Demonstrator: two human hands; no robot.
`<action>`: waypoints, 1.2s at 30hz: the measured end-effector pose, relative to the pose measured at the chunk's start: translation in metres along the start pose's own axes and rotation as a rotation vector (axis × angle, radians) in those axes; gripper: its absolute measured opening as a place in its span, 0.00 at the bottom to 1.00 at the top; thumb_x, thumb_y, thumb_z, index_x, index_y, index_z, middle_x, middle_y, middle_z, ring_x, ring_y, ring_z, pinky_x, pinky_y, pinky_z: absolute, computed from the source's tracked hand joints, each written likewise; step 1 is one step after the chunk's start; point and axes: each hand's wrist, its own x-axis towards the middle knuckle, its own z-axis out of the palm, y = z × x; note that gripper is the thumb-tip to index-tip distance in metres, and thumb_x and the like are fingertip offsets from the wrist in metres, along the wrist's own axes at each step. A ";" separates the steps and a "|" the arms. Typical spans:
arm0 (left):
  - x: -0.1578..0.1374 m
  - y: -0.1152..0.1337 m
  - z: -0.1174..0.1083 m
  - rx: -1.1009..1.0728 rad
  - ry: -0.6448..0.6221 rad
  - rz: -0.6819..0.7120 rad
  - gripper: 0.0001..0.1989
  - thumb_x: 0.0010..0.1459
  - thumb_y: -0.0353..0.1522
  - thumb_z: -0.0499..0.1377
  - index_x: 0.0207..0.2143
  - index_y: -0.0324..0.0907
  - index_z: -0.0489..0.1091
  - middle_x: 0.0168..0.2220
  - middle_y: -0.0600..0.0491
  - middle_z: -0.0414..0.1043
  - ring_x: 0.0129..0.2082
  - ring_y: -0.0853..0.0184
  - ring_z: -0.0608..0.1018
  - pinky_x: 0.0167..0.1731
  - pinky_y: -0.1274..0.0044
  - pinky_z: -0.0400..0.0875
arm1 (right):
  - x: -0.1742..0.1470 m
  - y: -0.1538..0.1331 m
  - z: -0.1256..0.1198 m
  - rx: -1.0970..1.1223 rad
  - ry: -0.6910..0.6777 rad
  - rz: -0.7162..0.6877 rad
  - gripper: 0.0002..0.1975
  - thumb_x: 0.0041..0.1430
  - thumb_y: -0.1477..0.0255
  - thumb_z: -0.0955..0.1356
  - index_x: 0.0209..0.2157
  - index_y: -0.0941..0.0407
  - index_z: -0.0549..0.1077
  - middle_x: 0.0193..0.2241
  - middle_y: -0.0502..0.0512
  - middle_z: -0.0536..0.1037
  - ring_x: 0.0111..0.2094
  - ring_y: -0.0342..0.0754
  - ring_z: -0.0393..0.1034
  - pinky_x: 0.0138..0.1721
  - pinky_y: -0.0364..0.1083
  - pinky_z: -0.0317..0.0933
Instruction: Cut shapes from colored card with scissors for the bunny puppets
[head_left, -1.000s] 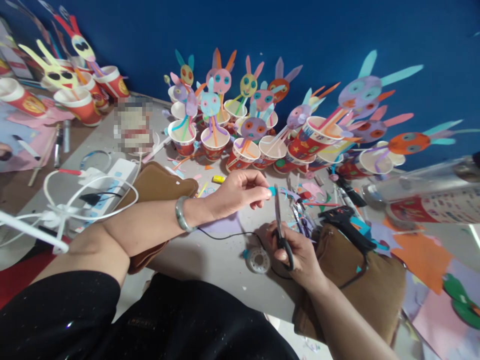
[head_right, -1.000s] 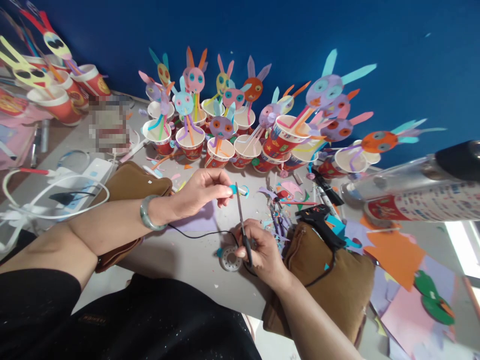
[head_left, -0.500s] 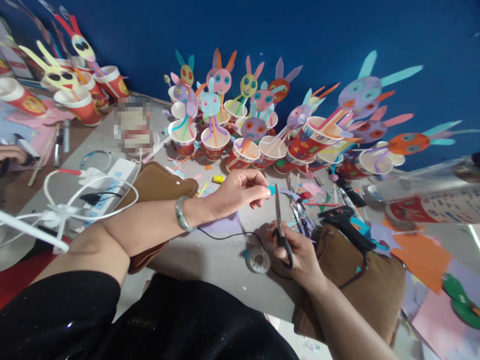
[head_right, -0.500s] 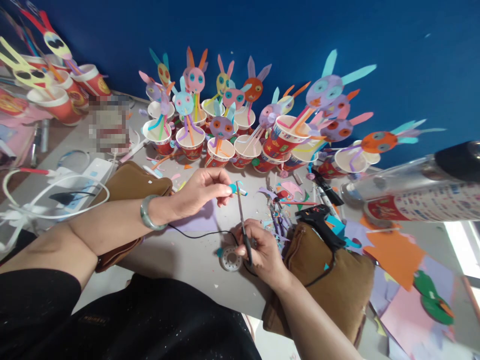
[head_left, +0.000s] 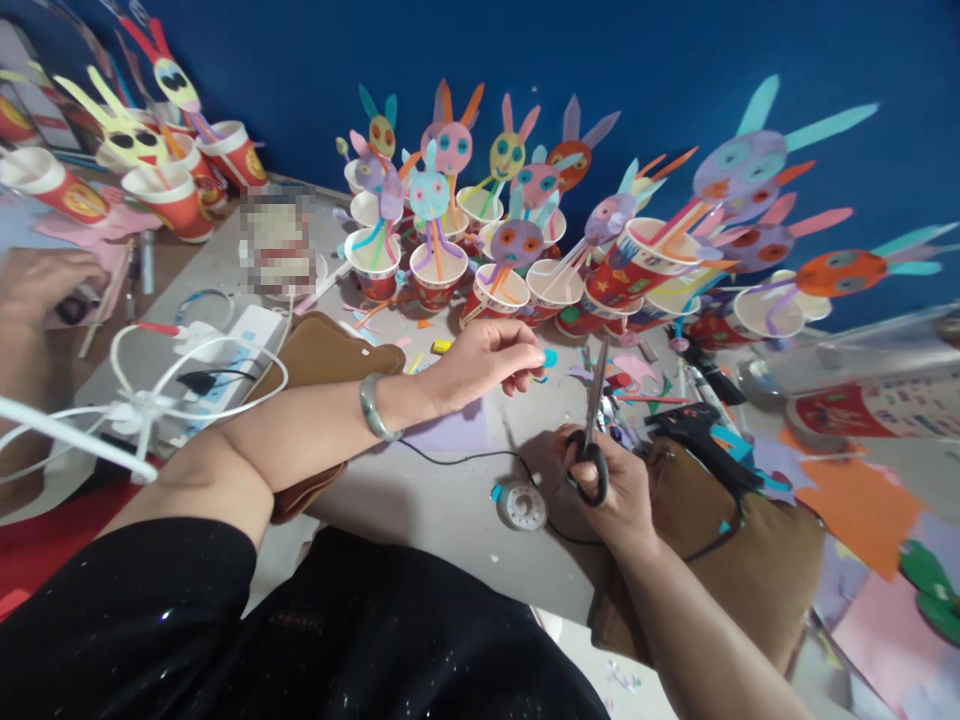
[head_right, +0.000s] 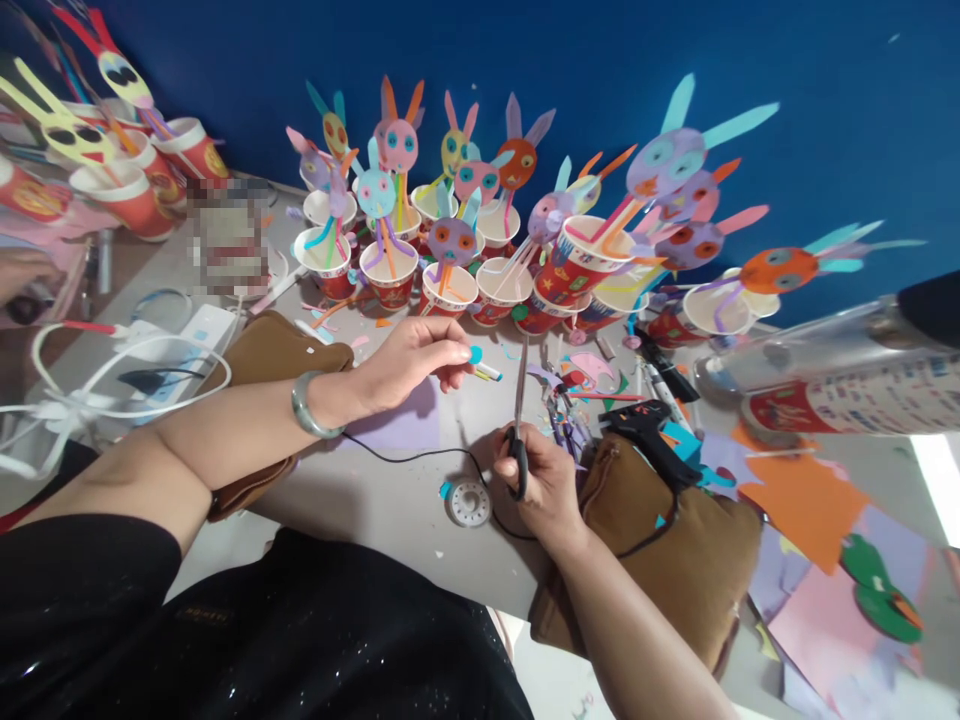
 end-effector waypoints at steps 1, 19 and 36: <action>0.000 0.002 -0.001 0.022 -0.007 -0.005 0.06 0.56 0.27 0.58 0.26 0.37 0.66 0.23 0.57 0.70 0.21 0.78 0.71 0.22 0.83 0.65 | 0.000 0.000 0.000 -0.015 0.003 0.009 0.30 0.49 0.40 0.69 0.19 0.54 0.65 0.21 0.52 0.69 0.24 0.46 0.61 0.26 0.46 0.58; -0.008 -0.022 -0.043 0.699 -0.589 -0.279 0.10 0.27 0.22 0.66 0.11 0.44 0.71 0.12 0.60 0.65 0.15 0.72 0.63 0.19 0.79 0.54 | 0.004 0.002 -0.003 -0.133 -0.004 -0.032 0.25 0.53 0.46 0.70 0.21 0.55 0.69 0.20 0.52 0.70 0.23 0.45 0.62 0.26 0.46 0.57; -0.068 -0.011 -0.062 1.110 -0.519 -0.365 0.17 0.27 0.16 0.60 0.04 0.43 0.59 0.11 0.56 0.55 0.24 0.66 0.64 0.34 0.71 0.58 | 0.004 0.011 0.000 -0.174 0.010 -0.046 0.29 0.51 0.44 0.70 0.19 0.55 0.67 0.20 0.53 0.71 0.24 0.45 0.63 0.27 0.46 0.57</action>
